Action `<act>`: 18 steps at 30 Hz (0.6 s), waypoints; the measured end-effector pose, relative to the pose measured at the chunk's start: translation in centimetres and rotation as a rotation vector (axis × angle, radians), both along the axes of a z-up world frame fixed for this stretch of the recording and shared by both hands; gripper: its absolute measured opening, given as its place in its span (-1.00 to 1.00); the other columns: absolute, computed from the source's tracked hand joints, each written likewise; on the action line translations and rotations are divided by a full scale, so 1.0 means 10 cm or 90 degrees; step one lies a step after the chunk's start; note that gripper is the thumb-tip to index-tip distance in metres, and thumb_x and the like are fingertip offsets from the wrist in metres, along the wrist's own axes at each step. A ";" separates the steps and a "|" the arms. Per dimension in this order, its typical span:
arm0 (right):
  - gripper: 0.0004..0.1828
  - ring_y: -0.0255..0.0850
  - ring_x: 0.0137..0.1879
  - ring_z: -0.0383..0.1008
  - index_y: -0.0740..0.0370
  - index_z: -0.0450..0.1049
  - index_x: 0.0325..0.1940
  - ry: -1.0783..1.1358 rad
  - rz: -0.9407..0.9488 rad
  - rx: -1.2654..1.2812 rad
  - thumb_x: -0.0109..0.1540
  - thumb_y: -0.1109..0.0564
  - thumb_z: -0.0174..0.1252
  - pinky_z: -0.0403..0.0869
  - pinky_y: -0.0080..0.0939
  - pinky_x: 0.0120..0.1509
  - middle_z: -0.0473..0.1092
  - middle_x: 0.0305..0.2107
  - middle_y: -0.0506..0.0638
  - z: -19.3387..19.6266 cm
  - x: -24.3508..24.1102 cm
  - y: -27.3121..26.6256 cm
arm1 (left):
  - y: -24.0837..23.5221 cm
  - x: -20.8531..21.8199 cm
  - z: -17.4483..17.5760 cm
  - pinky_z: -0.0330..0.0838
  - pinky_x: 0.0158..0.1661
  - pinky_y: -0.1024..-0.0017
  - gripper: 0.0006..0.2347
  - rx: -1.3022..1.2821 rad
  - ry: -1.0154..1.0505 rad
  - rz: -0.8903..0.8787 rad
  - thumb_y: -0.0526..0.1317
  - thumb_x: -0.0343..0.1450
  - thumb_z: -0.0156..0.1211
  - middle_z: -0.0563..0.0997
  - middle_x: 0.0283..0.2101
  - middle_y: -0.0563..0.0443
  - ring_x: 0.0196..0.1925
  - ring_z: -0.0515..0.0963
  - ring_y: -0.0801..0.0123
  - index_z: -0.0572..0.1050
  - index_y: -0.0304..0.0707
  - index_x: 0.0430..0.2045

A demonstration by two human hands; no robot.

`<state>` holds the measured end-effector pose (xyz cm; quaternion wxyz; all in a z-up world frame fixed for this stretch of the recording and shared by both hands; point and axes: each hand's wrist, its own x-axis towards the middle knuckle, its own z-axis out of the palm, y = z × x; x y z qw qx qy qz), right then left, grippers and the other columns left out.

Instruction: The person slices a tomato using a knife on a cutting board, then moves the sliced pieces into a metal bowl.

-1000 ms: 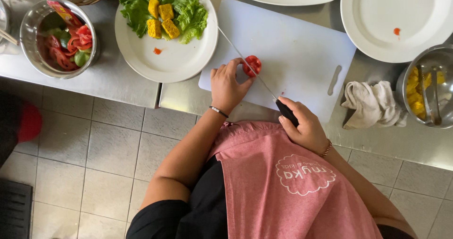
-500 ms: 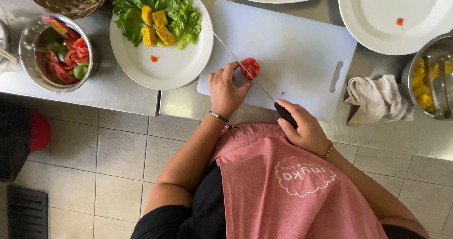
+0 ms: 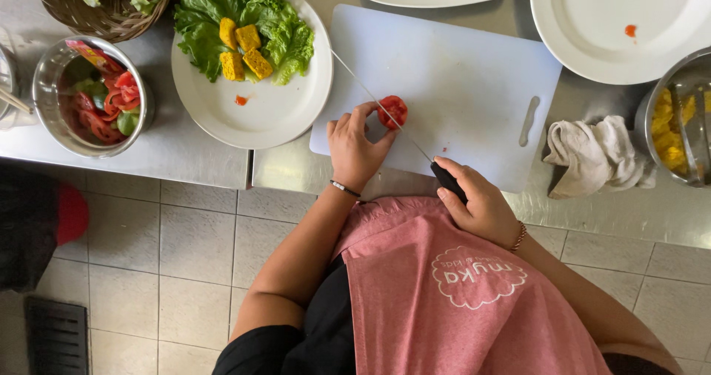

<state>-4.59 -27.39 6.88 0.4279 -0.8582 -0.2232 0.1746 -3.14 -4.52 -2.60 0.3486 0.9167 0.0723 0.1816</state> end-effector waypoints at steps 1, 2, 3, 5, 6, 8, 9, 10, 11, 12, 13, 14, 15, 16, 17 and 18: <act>-0.46 -0.04 -0.09 0.54 0.19 0.29 0.38 0.001 -0.002 0.000 0.30 0.15 0.16 0.50 -0.10 0.05 0.49 -0.17 0.14 -0.01 0.00 -0.01 | 0.00 0.00 -0.01 0.25 -0.20 0.32 -0.59 0.000 0.001 -0.002 -0.12 0.17 0.56 0.51 -0.49 0.18 -0.40 0.52 0.41 0.54 -0.08 -0.15; -0.47 -0.04 -0.11 0.54 0.19 0.29 0.37 -0.006 0.000 -0.001 0.30 0.15 0.16 0.50 -0.11 0.02 0.48 -0.19 0.13 -0.03 0.00 -0.01 | 0.00 0.00 -0.02 0.25 -0.19 0.32 -0.58 0.000 -0.002 0.000 -0.13 0.16 0.56 0.51 -0.49 0.18 -0.41 0.52 0.41 0.53 -0.09 -0.15; -0.47 -0.04 -0.13 0.54 0.18 0.30 0.37 -0.013 0.003 -0.003 0.30 0.15 0.16 0.50 -0.11 0.00 0.47 -0.21 0.12 -0.04 0.00 -0.02 | 0.00 0.00 -0.03 0.25 -0.19 0.32 -0.57 0.000 -0.004 0.002 -0.13 0.15 0.56 0.51 -0.49 0.18 -0.41 0.51 0.41 0.52 -0.10 -0.15; -0.47 -0.02 -0.12 0.53 0.17 0.29 0.37 -0.033 0.006 -0.006 0.30 0.15 0.16 0.50 -0.10 -0.01 0.47 -0.20 0.12 -0.08 -0.02 -0.02 | -0.01 0.00 -0.05 0.25 -0.19 0.33 -0.58 -0.003 -0.004 0.003 -0.15 0.15 0.55 0.51 -0.49 0.19 -0.40 0.52 0.42 0.52 -0.10 -0.15; -0.47 0.01 -0.11 0.53 0.17 0.29 0.37 -0.054 0.013 -0.011 0.30 0.15 0.16 0.50 -0.08 -0.02 0.47 -0.19 0.13 -0.09 -0.02 -0.03 | -0.01 0.00 -0.05 0.24 -0.19 0.33 -0.58 -0.006 -0.005 0.009 -0.16 0.15 0.54 0.51 -0.49 0.19 -0.40 0.52 0.42 0.51 -0.10 -0.15; -0.46 0.01 -0.13 0.53 0.15 0.29 0.37 -0.049 0.010 -0.035 0.29 0.15 0.16 0.50 -0.07 -0.04 0.46 -0.19 0.13 -0.13 -0.03 -0.03 | -0.02 0.00 -0.06 0.24 -0.18 0.33 -0.59 0.002 0.000 0.010 -0.16 0.15 0.53 0.51 -0.49 0.19 -0.39 0.52 0.42 0.51 -0.10 -0.16; -0.46 0.02 -0.14 0.53 0.13 0.30 0.37 -0.044 0.012 -0.061 0.29 0.14 0.17 0.51 -0.06 -0.07 0.46 -0.20 0.12 -0.15 -0.04 -0.04 | -0.02 0.00 -0.07 0.25 -0.18 0.33 -0.60 0.009 0.004 0.016 -0.17 0.16 0.52 0.50 -0.49 0.19 -0.39 0.53 0.41 0.51 -0.09 -0.17; -0.46 0.02 -0.14 0.53 0.13 0.30 0.37 -0.043 0.008 -0.059 0.29 0.14 0.17 0.51 -0.06 -0.07 0.46 -0.20 0.12 -0.17 -0.03 -0.04 | -0.02 0.00 -0.07 0.25 -0.18 0.33 -0.60 0.011 0.005 0.012 -0.17 0.16 0.52 0.50 -0.49 0.19 -0.39 0.53 0.41 0.51 -0.09 -0.17; -0.45 0.03 -0.14 0.52 0.12 0.29 0.38 -0.058 0.016 -0.055 0.29 0.13 0.17 0.51 -0.05 -0.09 0.46 -0.19 0.12 -0.19 -0.03 -0.04 | -0.02 0.01 -0.07 0.24 -0.18 0.33 -0.60 0.014 0.008 0.015 -0.16 0.16 0.53 0.49 -0.49 0.18 -0.38 0.52 0.40 0.51 -0.09 -0.18; -0.44 0.03 -0.14 0.52 0.12 0.28 0.38 -0.072 0.023 -0.051 0.29 0.12 0.17 0.51 -0.05 -0.10 0.46 -0.18 0.12 -0.21 -0.03 -0.04 | -0.02 0.01 -0.07 0.23 -0.17 0.32 -0.61 0.017 0.012 0.017 -0.15 0.17 0.53 0.49 -0.50 0.17 -0.38 0.52 0.38 0.51 -0.10 -0.18; -0.44 0.03 -0.14 0.52 0.12 0.28 0.38 -0.070 0.019 -0.049 0.29 0.12 0.17 0.51 -0.05 -0.10 0.46 -0.18 0.12 -0.22 -0.02 -0.04 | -0.03 0.00 -0.07 0.23 -0.17 0.32 -0.61 0.020 0.014 0.014 -0.15 0.17 0.53 0.49 -0.50 0.17 -0.38 0.52 0.38 0.51 -0.10 -0.18; -0.43 0.02 -0.16 0.53 0.11 0.27 0.39 -0.048 0.021 -0.056 0.28 0.12 0.17 0.52 -0.05 -0.11 0.46 -0.18 0.11 -0.23 -0.01 -0.03 | -0.03 0.01 -0.08 0.23 -0.16 0.31 -0.60 0.023 0.022 0.015 -0.14 0.16 0.53 0.48 -0.50 0.16 -0.38 0.51 0.37 0.51 -0.10 -0.19; -0.42 0.01 -0.17 0.53 0.11 0.26 0.40 -0.026 0.022 -0.063 0.28 0.12 0.17 0.52 -0.06 -0.13 0.46 -0.19 0.10 -0.24 0.00 -0.03 | -0.03 0.01 -0.08 0.23 -0.15 0.30 -0.60 0.025 0.030 0.016 -0.14 0.16 0.54 0.48 -0.50 0.15 -0.38 0.51 0.36 0.51 -0.11 -0.19; -0.42 0.01 -0.17 0.53 0.11 0.26 0.40 -0.024 0.018 -0.060 0.28 0.12 0.17 0.52 -0.06 -0.13 0.46 -0.19 0.10 -0.24 0.01 -0.01 | -0.03 0.01 -0.07 0.23 -0.15 0.30 -0.60 0.029 0.032 0.011 -0.14 0.16 0.54 0.48 -0.50 0.15 -0.38 0.51 0.36 0.51 -0.11 -0.19; -0.42 0.02 -0.16 0.53 0.10 0.26 0.40 -0.038 0.017 -0.059 0.28 0.12 0.17 0.52 -0.06 -0.14 0.46 -0.18 0.10 -0.24 0.02 0.00 | -0.03 0.01 -0.07 0.23 -0.13 0.30 -0.59 0.033 0.034 0.012 -0.14 0.16 0.53 0.49 -0.48 0.15 -0.36 0.52 0.36 0.50 -0.12 -0.17; -0.42 0.02 -0.16 0.53 0.09 0.26 0.39 -0.051 0.016 -0.059 0.28 0.11 0.18 0.52 -0.05 -0.15 0.47 -0.17 0.10 -0.23 0.03 0.01 | -0.04 0.01 -0.07 0.24 -0.11 0.29 -0.58 0.036 0.037 0.011 -0.14 0.16 0.52 0.49 -0.47 0.14 -0.35 0.52 0.36 0.50 -0.13 -0.16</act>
